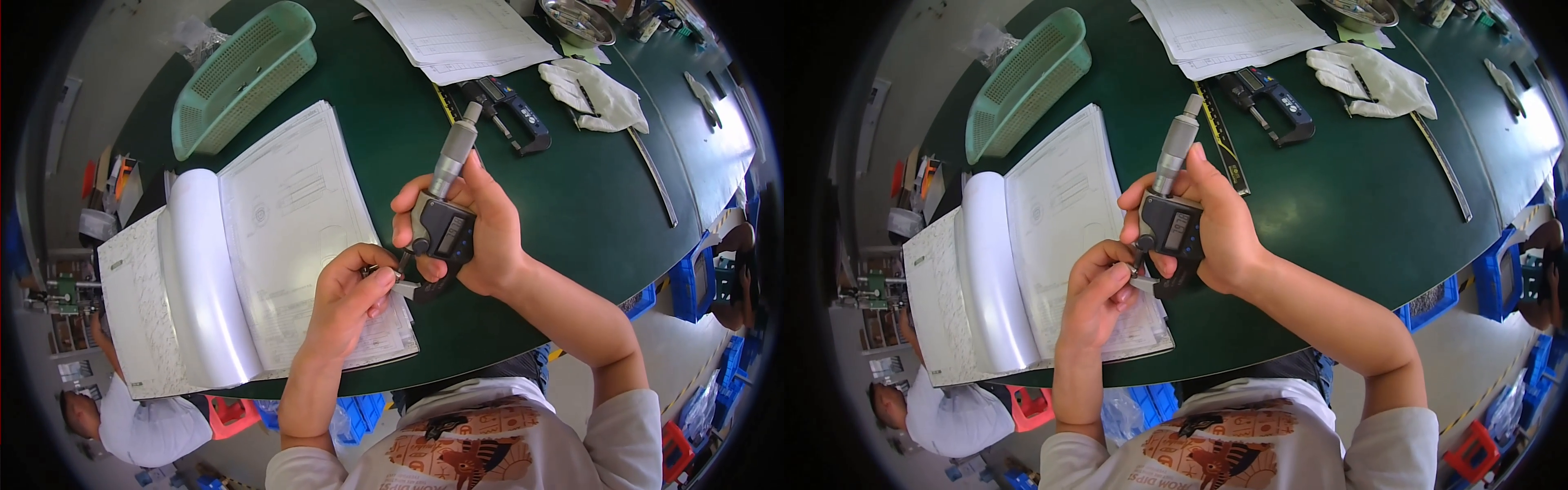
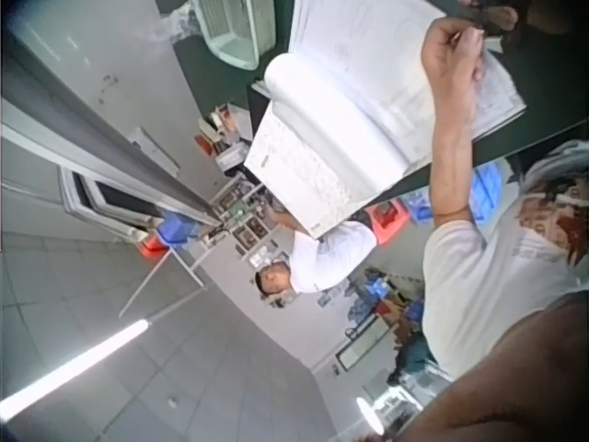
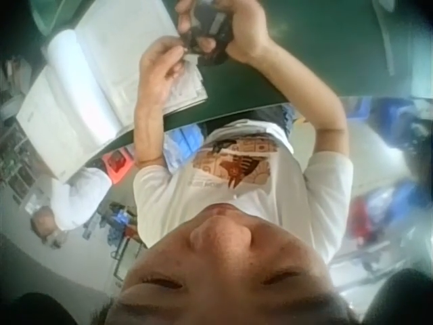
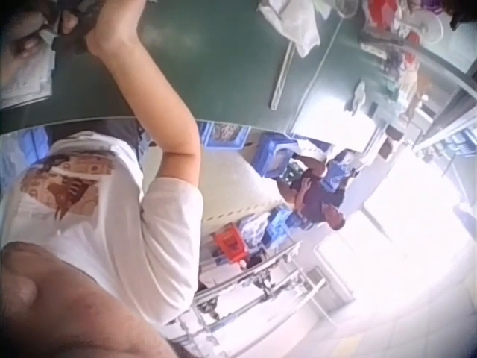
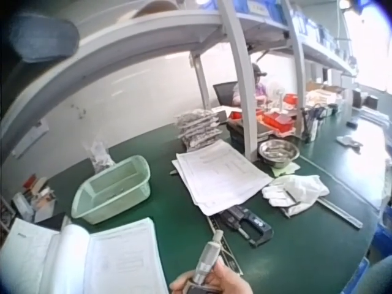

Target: Measuring small mechanical parts using a digital micrometer and recording measurements in a logbook.

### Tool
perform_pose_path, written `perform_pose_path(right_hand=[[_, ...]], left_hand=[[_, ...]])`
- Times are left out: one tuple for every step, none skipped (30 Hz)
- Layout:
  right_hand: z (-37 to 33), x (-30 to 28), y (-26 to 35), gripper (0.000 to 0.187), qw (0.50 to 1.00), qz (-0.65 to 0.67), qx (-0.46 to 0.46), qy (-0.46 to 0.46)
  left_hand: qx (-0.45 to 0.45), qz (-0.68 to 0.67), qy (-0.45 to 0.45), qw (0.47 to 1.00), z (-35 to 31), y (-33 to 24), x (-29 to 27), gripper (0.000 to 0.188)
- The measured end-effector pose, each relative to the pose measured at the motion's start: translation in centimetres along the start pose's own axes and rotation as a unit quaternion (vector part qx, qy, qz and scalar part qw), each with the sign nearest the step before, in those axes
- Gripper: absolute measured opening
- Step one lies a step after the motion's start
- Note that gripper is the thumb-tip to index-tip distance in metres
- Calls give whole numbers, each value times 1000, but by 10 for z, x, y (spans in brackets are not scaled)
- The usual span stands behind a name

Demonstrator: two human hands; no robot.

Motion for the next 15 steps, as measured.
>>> perform_pose_path(right_hand=[[1, 0, 0, 67, 1000, 1, -3, 2], [1, 0, 0, 67, 1000, 0, -2, 3], [0, 0, 0, 67, 1000, 5, 0, 3], [0, -1, 0, 67, 1000, 10, 3, 4], [0, -1, 0, 67, 1000, 9, 3, 4], [0, -1, 0, 67, 1000, 10, 3, 4], [0, -1, 0, 67, 1000, 11, 3, 5], [0, -1, 0, 67, 1000, 11, 4, 6], [0, -1, 0, 66, 1000, 0, -1, 7], [0, -2, -1, 66, 1000, -11, -5, 8], [0, -2, -1, 66, 1000, -11, -5, 8], [0, -1, -2, 66, 1000, -7, 1, 10], [0, 0, -3, 65, 1000, -4, 6, 11], [0, 0, -3, 65, 1000, -4, 5, 10], [0, 2, -4, 66, 1000, -6, 6, 5]], left_hand=[[4, 2, 4, 1000, 0, 0, 0, 11], [7, 4, 9, 1000, 0, 1, 0, 12], [7, 3, 8, 1000, 0, 2, -1, 12], [4, 9, 11, 1000, 0, 2, -1, 12], [1, 16, 15, 1000, 0, 3, -1, 13], [1, 16, 15, 1000, 0, 3, -1, 13], [3, 17, 20, 1000, 0, 4, -1, 13], [4, 20, 26, 999, -1, 4, -1, 13], [4, 20, 25, 999, -1, 4, -1, 13], [6, 22, 22, 999, -1, 4, -1, 13], [8, 24, 20, 999, -2, 3, 0, 13], [8, 24, 20, 999, -3, 3, 0, 13], [9, 23, 20, 999, -4, 2, -1, 13], [10, 22, 21, 999, -4, 2, -1, 12], [10, 21, 23, 999, -5, 1, -2, 12]])
Point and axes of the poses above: each hand's wrist, its own z-axis towards the middle knuckle, its own x-axis out of the palm, y = z × x, the point moved 1 cm from there along z, towards the middle knuckle, and after that the axes turned 12 degrees about x, right-handed, at the moved point
